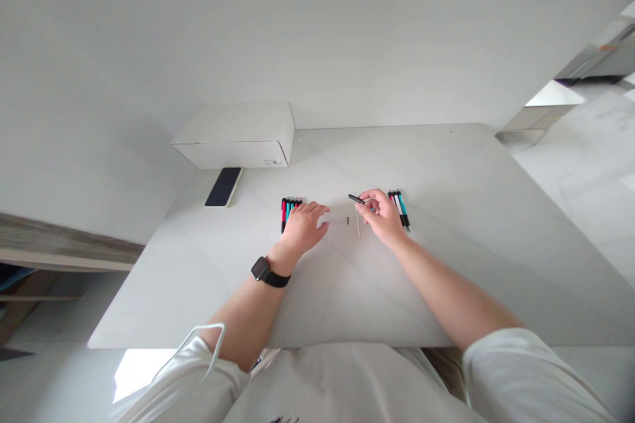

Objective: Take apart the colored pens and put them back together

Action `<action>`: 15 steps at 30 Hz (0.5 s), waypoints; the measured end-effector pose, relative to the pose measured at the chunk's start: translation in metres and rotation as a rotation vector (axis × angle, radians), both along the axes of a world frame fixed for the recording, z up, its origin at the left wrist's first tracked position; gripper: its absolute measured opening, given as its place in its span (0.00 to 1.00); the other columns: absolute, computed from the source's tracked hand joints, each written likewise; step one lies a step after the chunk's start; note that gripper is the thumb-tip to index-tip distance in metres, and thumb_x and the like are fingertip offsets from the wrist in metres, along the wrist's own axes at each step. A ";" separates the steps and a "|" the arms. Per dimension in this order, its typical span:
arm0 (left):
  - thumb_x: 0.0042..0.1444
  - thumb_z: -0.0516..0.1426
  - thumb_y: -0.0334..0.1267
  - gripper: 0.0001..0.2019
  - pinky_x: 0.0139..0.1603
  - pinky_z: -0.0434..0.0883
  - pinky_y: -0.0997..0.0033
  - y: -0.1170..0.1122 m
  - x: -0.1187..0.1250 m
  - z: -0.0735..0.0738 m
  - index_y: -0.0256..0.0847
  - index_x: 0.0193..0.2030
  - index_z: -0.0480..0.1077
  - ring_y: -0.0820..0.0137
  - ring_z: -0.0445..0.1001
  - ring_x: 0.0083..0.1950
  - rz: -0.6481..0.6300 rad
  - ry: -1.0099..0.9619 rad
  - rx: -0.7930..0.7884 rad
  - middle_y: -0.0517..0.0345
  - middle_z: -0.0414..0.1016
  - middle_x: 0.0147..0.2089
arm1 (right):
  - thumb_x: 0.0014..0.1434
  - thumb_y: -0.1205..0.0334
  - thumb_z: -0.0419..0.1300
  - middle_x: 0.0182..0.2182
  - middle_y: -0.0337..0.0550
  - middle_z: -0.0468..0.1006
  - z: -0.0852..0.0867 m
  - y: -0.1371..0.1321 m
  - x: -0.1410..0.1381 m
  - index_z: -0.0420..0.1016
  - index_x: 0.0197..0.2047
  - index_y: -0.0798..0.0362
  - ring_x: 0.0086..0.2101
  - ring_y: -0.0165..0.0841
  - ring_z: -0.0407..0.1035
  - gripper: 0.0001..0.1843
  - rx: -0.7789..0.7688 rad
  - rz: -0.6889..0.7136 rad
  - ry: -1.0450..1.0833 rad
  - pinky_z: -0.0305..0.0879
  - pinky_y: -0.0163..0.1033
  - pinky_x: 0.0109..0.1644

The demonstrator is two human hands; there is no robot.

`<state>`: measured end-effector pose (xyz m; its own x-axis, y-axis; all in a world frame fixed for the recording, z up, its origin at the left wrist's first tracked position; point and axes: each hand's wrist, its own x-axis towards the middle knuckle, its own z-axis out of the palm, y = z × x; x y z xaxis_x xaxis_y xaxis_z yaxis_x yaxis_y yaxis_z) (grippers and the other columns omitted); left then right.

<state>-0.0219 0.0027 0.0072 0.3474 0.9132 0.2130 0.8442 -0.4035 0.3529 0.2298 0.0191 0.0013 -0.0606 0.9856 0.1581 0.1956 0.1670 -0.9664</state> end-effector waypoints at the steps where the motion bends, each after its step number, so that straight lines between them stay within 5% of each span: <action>1: 0.62 0.62 0.38 0.12 0.56 0.69 0.57 0.001 -0.001 0.000 0.48 0.52 0.76 0.57 0.75 0.52 0.002 0.009 -0.007 0.51 0.78 0.50 | 0.60 0.42 0.67 0.28 0.36 0.73 0.000 0.000 0.000 0.73 0.48 0.46 0.25 0.31 0.69 0.21 -0.001 0.000 -0.001 0.70 0.35 0.27; 5: 0.64 0.61 0.39 0.04 0.54 0.69 0.58 0.005 -0.005 -0.002 0.46 0.43 0.77 0.58 0.76 0.49 -0.001 0.043 -0.044 0.52 0.79 0.44 | 0.61 0.42 0.66 0.28 0.35 0.74 -0.001 -0.001 0.000 0.73 0.48 0.47 0.25 0.30 0.69 0.20 -0.005 0.013 -0.003 0.70 0.35 0.27; 15: 0.61 0.65 0.44 0.07 0.51 0.67 0.58 0.008 -0.010 -0.002 0.47 0.44 0.79 0.59 0.77 0.46 0.038 0.015 -0.047 0.54 0.81 0.41 | 0.60 0.38 0.65 0.31 0.37 0.76 -0.002 -0.001 0.000 0.73 0.48 0.47 0.27 0.31 0.71 0.24 -0.024 0.028 0.015 0.74 0.36 0.28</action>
